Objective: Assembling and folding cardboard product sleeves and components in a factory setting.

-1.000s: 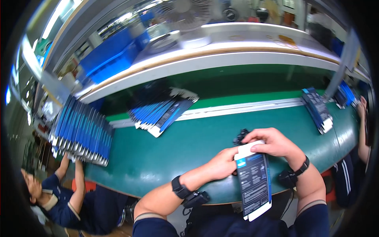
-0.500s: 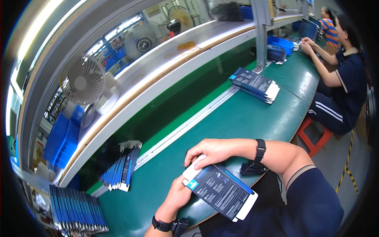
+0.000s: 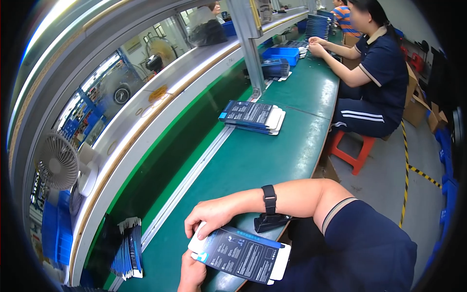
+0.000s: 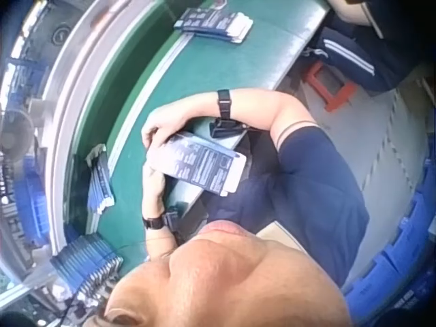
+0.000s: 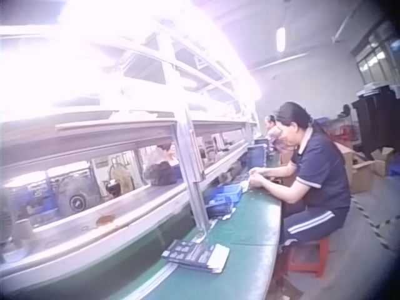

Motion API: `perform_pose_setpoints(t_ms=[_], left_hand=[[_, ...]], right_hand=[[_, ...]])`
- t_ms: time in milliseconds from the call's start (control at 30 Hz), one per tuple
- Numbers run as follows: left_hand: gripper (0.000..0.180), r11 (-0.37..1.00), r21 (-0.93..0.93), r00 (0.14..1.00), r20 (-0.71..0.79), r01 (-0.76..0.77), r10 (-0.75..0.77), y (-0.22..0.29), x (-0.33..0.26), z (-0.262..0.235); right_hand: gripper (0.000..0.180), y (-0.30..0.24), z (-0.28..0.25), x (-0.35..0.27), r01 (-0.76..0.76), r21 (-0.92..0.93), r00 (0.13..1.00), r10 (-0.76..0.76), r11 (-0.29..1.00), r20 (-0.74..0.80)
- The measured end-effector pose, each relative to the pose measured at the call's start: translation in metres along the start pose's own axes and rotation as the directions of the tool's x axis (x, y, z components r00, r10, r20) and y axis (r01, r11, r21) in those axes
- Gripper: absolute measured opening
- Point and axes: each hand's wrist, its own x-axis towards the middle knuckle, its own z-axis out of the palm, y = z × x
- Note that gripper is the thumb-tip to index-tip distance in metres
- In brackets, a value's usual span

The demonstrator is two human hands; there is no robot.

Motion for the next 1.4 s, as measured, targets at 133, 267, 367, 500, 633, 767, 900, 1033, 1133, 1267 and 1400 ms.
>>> perform_pose_setpoints(t_ms=[133, 267, 367, 500, 633, 767, 900, 1033, 1133, 1267, 1400], left_hand=[[0.028, 1.0, 0.006, 0.999, 0.033, -0.009, 0.008, -0.012, 0.003, -0.006], [0.029, 1.0, 0.008, 0.999, 0.043, -0.021, 0.021, -0.017, 0.004, -0.006], [0.029, 0.999, 0.025, 0.998, 0.055, -0.023, 0.022, -0.018, 0.005, -0.007], [0.029, 0.999, 0.028, 0.999, 0.052, -0.017, 0.015, -0.015, 0.003, -0.007], [0.028, 0.999, 0.046, 0.999, 0.039, 0.002, -0.004, -0.01, 0.0, -0.006], [0.027, 0.999, 0.045, 0.999, 0.045, 0.004, -0.006, -0.014, 0.002, -0.005], [0.029, 0.977, 0.212, 0.996, 0.088, -0.037, 0.019, -0.002, -0.002, -0.009], [0.022, 0.958, 0.26, 0.992, 0.065, -0.122, 0.109, 0.007, -0.007, -0.001], [0.022, 0.954, 0.273, 0.989, 0.102, -0.127, 0.103, 0.004, -0.006, -0.005], [0.02, 0.976, 0.209, 0.997, 0.065, -0.06, 0.048, -0.002, -0.004, -0.005], [0.023, 0.993, 0.114, 0.998, 0.065, -0.019, 0.011, -0.005, 0.0, -0.004]], right_hand=[[0.031, -0.003, -0.001, -0.002, -0.008, 0.025, 1.0, 0.008, 1.0, 0.012], [0.031, -0.004, -0.003, -0.002, -0.009, -0.004, 1.0, 0.009, 1.0, 0.018], [0.031, -0.004, -0.002, -0.004, -0.02, -0.006, 1.0, 0.02, 1.0, 0.018], [0.031, -0.005, -0.001, -0.002, -0.011, 0.001, 1.0, 0.011, 1.0, 0.024], [0.031, -0.005, 0.0, 0.0, 0.003, -0.015, 0.999, -0.003, 1.0, 0.032], [0.031, -0.002, 0.0, -0.002, -0.025, 0.003, 0.999, 0.025, 1.0, 0.033], [0.031, -0.003, 0.0, -0.003, -0.011, 0.013, 1.0, 0.011, 1.0, 0.019], [0.031, -0.005, 0.0, -0.001, 0.004, 0.004, 1.0, -0.004, 1.0, 0.025], [0.03, -0.001, 0.0, 0.0, 0.013, -0.004, 1.0, -0.012, 1.0, 0.023], [0.03, -0.001, 0.002, 0.0, 0.016, 0.01, 0.999, -0.016, 1.0, 0.03], [0.03, -0.003, 0.0, -0.002, 0.001, 0.012, 0.999, -0.002, 1.0, 0.036]])
